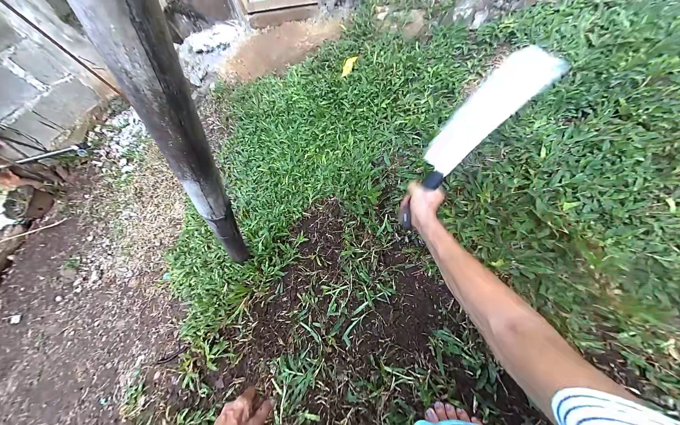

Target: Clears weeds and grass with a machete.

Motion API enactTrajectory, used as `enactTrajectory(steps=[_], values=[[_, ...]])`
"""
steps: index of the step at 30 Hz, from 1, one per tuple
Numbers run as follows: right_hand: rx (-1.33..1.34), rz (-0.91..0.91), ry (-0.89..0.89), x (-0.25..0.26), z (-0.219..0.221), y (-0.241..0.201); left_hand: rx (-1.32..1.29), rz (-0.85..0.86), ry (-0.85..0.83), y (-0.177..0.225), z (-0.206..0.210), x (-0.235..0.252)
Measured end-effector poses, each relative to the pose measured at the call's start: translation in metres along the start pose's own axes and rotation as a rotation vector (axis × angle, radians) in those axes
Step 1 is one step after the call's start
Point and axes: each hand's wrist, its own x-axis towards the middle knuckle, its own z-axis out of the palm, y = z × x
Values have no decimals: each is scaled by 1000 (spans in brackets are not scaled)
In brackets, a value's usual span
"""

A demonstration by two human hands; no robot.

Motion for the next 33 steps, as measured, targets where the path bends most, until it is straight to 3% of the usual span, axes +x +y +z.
enactTrajectory(steps=[1,3,5,9,13,15,17,19,20,22,25,26,28,33], values=[[-348,83,-209,-11,-22,31,-2,9,11,6,0,1],[-927,182,-519,-12,-43,47,-17,38,43,16,-1,7],[-1064,210,-585,-10,-59,33,-10,36,23,24,3,10],[-830,248,-569,-5,-111,-25,32,18,-42,22,5,23],[-507,-74,-405,0,-146,-92,73,26,-48,22,5,16],[-238,-256,-260,8,-124,-119,77,21,-48,26,0,9],[150,-385,-77,21,-68,-130,72,16,-32,27,-4,4],[460,-363,116,29,0,-122,62,11,-11,32,-8,-1],[480,-291,167,27,25,-105,67,8,-3,36,-9,-2],[185,-62,63,10,37,-37,76,17,16,44,-11,-2],[-710,235,-507,-12,-28,48,56,42,53,52,-11,6],[-914,288,-631,-15,-39,50,57,34,50,50,-10,10],[-1055,315,-694,-19,-71,39,68,10,12,51,-4,11],[-908,176,-625,-9,-145,-46,113,-28,-39,41,1,22]])
